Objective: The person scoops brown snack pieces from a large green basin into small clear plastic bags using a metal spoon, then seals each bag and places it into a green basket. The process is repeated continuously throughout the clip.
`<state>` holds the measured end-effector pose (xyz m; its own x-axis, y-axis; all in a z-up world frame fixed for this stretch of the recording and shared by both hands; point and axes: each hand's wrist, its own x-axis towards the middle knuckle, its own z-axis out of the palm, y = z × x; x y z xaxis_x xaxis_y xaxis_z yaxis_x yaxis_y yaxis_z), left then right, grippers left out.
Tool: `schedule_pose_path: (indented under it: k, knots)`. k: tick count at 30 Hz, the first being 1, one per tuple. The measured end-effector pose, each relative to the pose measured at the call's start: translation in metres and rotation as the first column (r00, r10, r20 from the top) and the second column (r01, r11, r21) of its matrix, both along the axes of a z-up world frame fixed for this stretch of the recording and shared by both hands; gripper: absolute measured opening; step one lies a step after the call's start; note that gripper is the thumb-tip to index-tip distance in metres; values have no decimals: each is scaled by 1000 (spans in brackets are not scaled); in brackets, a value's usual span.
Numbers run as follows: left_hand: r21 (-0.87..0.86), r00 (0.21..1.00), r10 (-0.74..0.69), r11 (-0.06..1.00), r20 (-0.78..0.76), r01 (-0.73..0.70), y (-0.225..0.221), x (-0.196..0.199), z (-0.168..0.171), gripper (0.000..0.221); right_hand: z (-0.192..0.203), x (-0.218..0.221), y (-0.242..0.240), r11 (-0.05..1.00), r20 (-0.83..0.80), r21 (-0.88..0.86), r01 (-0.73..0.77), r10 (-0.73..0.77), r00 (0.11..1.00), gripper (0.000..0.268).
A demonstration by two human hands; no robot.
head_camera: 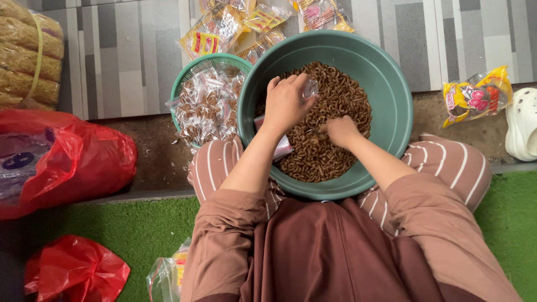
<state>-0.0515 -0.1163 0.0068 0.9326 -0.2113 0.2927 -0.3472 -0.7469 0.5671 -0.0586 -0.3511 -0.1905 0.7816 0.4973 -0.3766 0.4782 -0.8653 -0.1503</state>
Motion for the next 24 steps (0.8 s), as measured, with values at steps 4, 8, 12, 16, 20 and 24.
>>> schedule_pose_path:
  k: [4,8,12,16,20,24]
  knots:
    - [-4,1000,-1,1000,23,1,2,2,-1,42,-6,-8,12,999,-236,-16,-33,29,971,38]
    - [-4,1000,-1,1000,16,1,2,2,-4,42,-1,-5,9,999,-357,5,34,-29,934,38]
    - [3,1000,3,1000,14,-3,3,4,-5,42,10,15,-10,994,-429,59,87,-53,902,38]
    - [15,1000,11,1000,-5,-11,4,5,-6,40,37,33,-29,961,-407,258,101,13,913,39]
    - [42,999,9,999,-47,-7,6,7,-16,45,86,46,-37,966,-371,228,123,-31,928,41]
    - [187,985,14,982,-171,19,3,6,-37,54,138,49,-48,962,-304,195,191,-126,944,36]
